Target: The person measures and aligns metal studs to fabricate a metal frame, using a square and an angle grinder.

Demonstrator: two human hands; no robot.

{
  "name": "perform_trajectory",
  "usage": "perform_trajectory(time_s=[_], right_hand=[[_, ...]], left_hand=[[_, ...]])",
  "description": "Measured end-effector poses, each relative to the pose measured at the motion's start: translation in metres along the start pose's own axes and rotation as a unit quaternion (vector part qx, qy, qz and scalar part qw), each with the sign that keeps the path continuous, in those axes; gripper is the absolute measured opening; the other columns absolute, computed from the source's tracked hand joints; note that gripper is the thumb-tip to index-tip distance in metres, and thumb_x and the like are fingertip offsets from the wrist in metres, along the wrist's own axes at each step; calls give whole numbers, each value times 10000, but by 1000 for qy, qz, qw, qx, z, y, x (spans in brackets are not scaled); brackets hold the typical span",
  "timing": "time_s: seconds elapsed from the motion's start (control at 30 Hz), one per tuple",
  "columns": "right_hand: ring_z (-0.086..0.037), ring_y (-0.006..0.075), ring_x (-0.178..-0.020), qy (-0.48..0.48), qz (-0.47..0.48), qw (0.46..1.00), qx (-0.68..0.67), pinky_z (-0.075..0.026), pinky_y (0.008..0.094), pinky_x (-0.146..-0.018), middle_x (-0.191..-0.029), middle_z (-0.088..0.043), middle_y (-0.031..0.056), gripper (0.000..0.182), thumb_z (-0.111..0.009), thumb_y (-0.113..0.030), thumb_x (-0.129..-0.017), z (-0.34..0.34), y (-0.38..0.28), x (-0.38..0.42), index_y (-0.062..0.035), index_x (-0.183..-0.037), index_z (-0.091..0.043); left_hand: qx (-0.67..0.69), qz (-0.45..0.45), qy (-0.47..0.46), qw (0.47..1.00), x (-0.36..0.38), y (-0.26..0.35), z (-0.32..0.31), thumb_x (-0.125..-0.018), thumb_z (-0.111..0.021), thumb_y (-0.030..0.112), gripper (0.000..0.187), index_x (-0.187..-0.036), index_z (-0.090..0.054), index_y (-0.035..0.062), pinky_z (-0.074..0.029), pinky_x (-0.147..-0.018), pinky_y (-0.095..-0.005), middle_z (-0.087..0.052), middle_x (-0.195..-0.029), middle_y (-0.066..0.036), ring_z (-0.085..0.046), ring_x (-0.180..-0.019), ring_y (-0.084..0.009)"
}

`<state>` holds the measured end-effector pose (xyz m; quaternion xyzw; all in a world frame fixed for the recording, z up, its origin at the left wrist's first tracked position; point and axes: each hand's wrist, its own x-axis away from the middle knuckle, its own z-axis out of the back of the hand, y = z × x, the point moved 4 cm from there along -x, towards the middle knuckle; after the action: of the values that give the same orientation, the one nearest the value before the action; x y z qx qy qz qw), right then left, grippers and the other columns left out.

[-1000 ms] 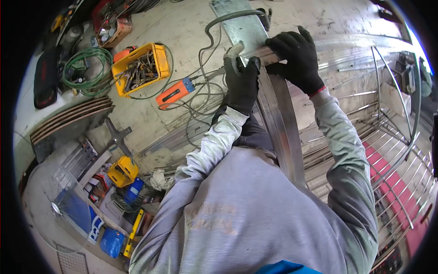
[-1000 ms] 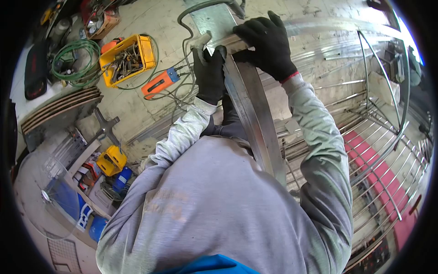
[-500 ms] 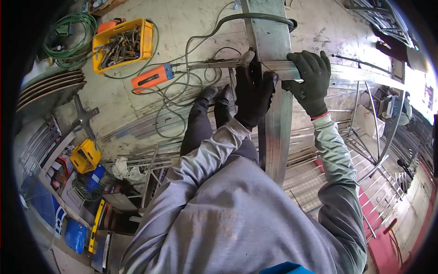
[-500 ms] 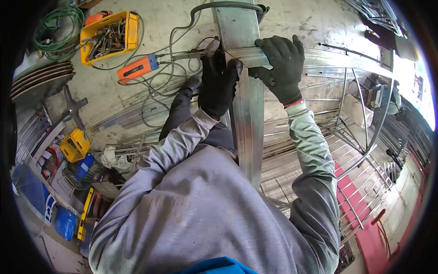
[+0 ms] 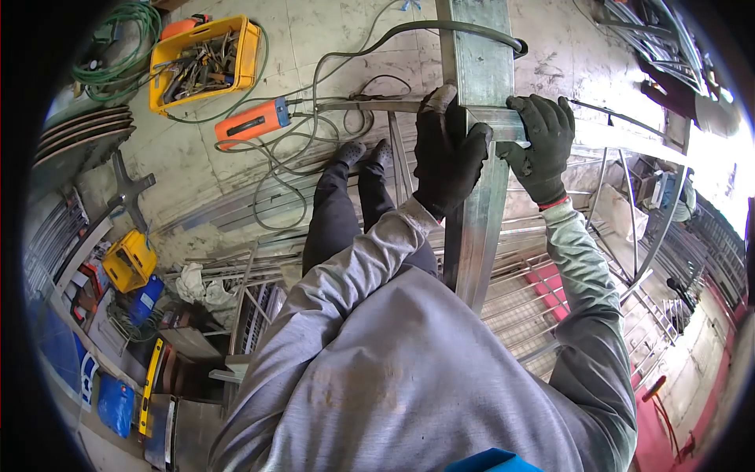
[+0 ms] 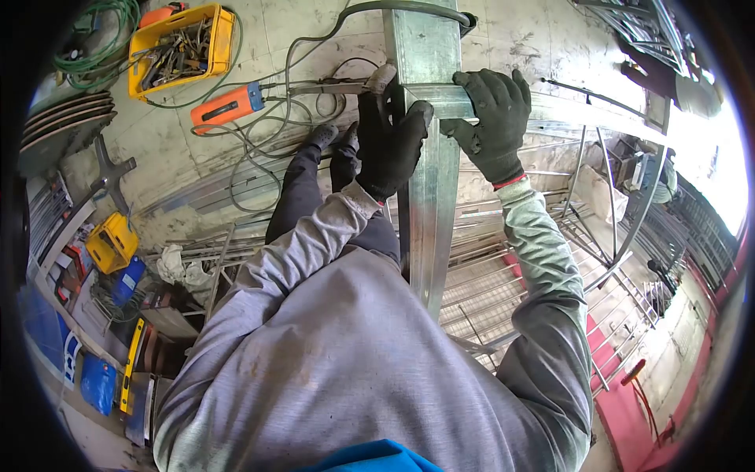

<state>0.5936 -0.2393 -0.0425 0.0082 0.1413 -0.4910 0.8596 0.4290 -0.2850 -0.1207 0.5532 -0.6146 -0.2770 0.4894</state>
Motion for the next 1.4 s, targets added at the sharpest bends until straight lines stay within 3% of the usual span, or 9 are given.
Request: perform_trajectory(time_s=[0.07, 0.37, 0.47, 0.67, 0.77, 0.83, 1.07, 1.27, 1.4], right_hand=[[-664, 380, -1119, 11, 5, 1000, 6, -413, 626, -1121, -1170, -706, 136, 775, -699, -740, -843, -1, 1, 1, -118, -1305, -699], [-659, 372, -1143, 14, 9, 1000, 16, -410, 626, -1137, -1196, -699, 137, 773, -699, -744, -849, -3, 2, 4, -123, -1309, -700], [-662, 366, -1141, 19, 7, 1000, 2, -412, 620, -1135, -1199, -701, 134, 773, -706, -740, -842, -3, 3, 4, -123, -1308, -701], [-669, 352, -1125, 30, 5, 1000, -1, -418, 607, -1127, -1192, -706, 107, 750, -713, -721, -840, -2, 2, 4, -124, -1293, -704], [-671, 340, -1116, 26, -2, 1000, 5, -421, 596, -1128, -1179, -708, 86, 723, -759, -688, -801, 1, 0, 2, -147, -1278, -710], [-672, 332, -1117, 18, -15, 1000, 11, -422, 591, -1129, -1175, -709, 76, 717, -788, -665, -768, 1, 0, 1, -162, -1273, -712], [-670, 291, -1169, 2, -50, 999, -8, -414, 573, -1157, -1193, -715, 40, 710, -878, -566, -684, 3, 0, 2, -202, -1271, -717], [-664, 291, -1214, 23, -53, 998, -21, -413, 574, -1176, -1228, -719, 27, 702, -903, -534, -685, -2, 4, 8, -207, -1276, -714], [-613, 308, -1313, -14, -56, 997, -42, -384, 565, -1202, -1325, -693, 67, 705, -892, -536, -740, -5, 6, 8, -208, -1333, -697]], left_hand=[[87, 43, -11, 995, 0, -3, -1, -941, -731, 78, 694, -1543, -393, 8, -523, -609, -287, -595, -984, -52, -581, -734, -96], [-133, -142, 1, 981, -8, 0, 7, -902, -753, 64, 586, -1440, -525, 14, -538, -615, -318, -541, -1277, -130, -610, -740, -140], [-273, -281, 15, 920, -8, 10, 7, -906, -751, 74, 575, -1435, -529, 30, -559, -711, -316, -527, -1330, -137, -622, -866, -153], [-65, -95, -36, 993, -7, 0, 2, -934, -714, 42, 511, -1417, -547, 46, -533, -973, -361, -468, -1424, -150, -556, -1161, -210], [-154, -149, -27, 976, -13, 1, 3, -957, -692, 30, 475, -1409, -547, 36, -537, -937, -369, -486, -1394, -149, -564, -1121, -206], [-316, -295, -14, 901, -12, 6, 2, -983, -654, 33, 428, -1398, -549, 25, -532, -879, -341, -517, -1345, -134, -557, -1067, -183], [-126, -79, -40, 988, -16, 2, -1, -1019, -663, 115, 328, -1325, -575, 37, -518, -779, -283, -571, -1247, -77, -574, -876, -127], [-95, -12, -36, 995, -16, 14, 0, -1012, -700, 149, 363, -1335, -573, 44, -526, -788, -283, -620, -1098, -59, -590, -885, -118], [-136, -57, -67, 987, -30, 3, 9, -991, -722, 160, 388, -1321, -576, 17, -548, -830, -346, -559, -1245, -130, -602, -968, -170]])
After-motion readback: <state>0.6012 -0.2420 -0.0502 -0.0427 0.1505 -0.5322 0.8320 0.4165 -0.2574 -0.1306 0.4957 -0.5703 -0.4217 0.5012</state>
